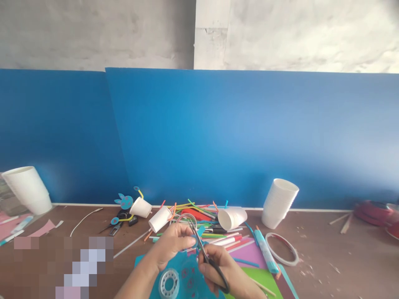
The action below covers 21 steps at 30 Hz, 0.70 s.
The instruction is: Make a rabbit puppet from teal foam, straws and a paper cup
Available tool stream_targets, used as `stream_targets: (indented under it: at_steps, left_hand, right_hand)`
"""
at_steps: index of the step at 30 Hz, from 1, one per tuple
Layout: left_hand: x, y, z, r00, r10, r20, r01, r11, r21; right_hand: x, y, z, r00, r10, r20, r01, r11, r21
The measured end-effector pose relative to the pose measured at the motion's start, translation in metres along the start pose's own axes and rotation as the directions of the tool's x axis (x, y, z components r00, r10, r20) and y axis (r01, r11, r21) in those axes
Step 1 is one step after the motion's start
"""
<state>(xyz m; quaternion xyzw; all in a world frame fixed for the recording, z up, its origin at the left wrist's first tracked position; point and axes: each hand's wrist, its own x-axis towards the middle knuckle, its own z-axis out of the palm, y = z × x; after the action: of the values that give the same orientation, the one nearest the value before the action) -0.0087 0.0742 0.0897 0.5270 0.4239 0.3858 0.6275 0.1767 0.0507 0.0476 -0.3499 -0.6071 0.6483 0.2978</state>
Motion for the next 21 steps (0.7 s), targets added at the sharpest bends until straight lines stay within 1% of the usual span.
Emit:
stream_targets:
  at_steps: [5, 9, 13, 16, 21]
  left_hand:
    - [-0.002, 0.001, -0.003, 1.0, 0.015, -0.004, -0.014, 0.999, 0.041]
    - [-0.006, 0.007, -0.007, 1.0, 0.011, 0.007, -0.012, 0.995, 0.101]
    - [-0.007, 0.009, -0.01, 0.998, -0.038, 0.042, 0.031, 0.989, 0.145]
    - [-0.006, 0.008, -0.012, 0.995, -0.074, 0.066, 0.063, 0.987, 0.147]
    - [-0.005, 0.009, -0.011, 0.991, -0.081, 0.104, 0.066, 0.988, 0.139]
  right_hand:
    - [0.0, -0.001, -0.003, 1.0, 0.02, 0.014, -0.019, 0.999, -0.031]
    - [-0.003, -0.009, -0.002, 0.997, 0.078, 0.029, -0.076, 0.995, -0.065]
    - [-0.007, -0.017, -0.001, 0.992, 0.12, 0.04, -0.114, 0.986, -0.118]
    - [-0.008, -0.02, -0.002, 0.988, 0.154, 0.033, -0.147, 0.977, -0.155]
    - [-0.01, -0.023, -0.003, 0.983, 0.179, 0.034, -0.17, 0.966, -0.193]
